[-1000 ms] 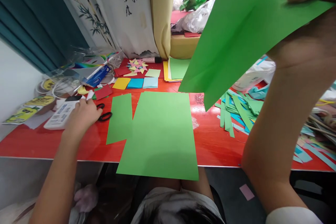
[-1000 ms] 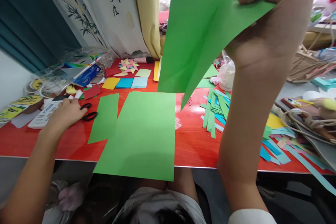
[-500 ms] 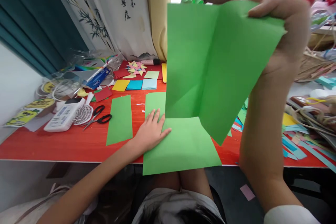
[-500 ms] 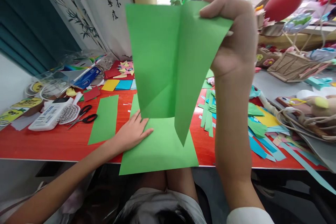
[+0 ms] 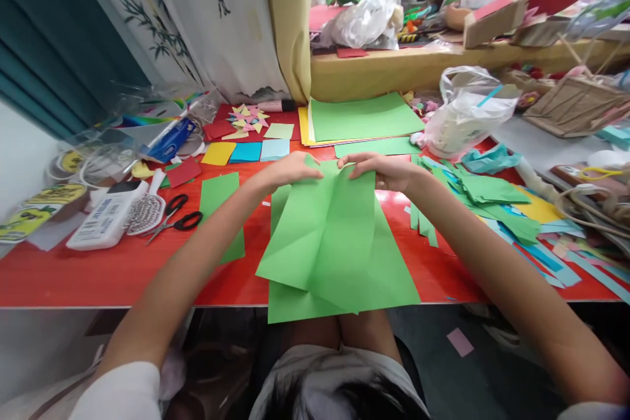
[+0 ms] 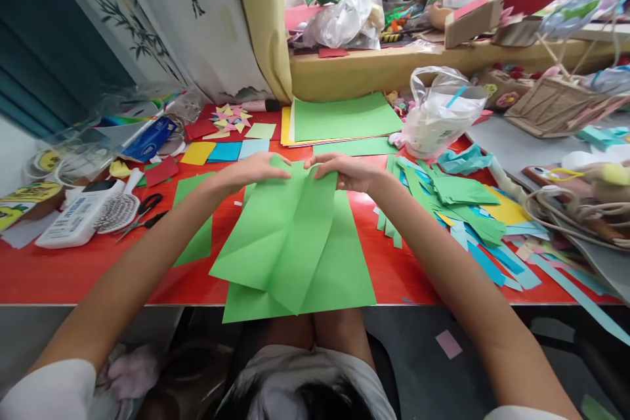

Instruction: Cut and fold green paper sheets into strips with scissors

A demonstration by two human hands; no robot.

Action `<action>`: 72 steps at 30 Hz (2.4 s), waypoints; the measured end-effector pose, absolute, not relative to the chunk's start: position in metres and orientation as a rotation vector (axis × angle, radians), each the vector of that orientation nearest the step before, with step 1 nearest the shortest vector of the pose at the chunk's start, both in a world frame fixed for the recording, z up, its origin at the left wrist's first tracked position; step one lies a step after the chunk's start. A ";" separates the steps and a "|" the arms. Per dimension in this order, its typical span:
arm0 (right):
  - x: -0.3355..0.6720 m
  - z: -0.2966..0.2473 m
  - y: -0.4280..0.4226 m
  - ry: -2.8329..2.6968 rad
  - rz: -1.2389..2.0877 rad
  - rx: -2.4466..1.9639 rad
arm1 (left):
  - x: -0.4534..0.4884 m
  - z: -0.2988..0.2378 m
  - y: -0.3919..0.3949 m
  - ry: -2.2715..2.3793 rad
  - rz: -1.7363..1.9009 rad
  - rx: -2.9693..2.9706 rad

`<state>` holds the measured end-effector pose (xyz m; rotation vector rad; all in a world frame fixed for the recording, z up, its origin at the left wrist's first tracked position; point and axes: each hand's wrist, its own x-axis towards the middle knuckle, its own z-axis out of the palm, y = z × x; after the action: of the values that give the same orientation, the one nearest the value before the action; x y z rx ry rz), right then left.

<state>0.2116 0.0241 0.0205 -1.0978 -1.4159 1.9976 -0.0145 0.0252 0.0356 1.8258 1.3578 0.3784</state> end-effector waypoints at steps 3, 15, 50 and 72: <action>0.220 0.009 0.025 -1.655 1.881 -1.206 | -0.014 0.019 0.028 1.222 0.294 1.669; 0.225 0.091 -0.040 -2.058 -0.231 -0.906 | -0.031 0.087 -0.032 0.965 1.358 2.605; 0.176 -0.029 0.054 -2.610 0.467 -1.190 | -0.016 0.002 0.064 1.399 -0.117 2.168; 0.183 -0.010 0.054 -2.440 0.768 -1.245 | -0.010 -0.015 0.063 1.245 0.442 1.990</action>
<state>0.1825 0.0535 -0.0100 -1.2447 -2.4398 0.7685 -0.0100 0.0632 -0.0148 1.9900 1.2447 0.4422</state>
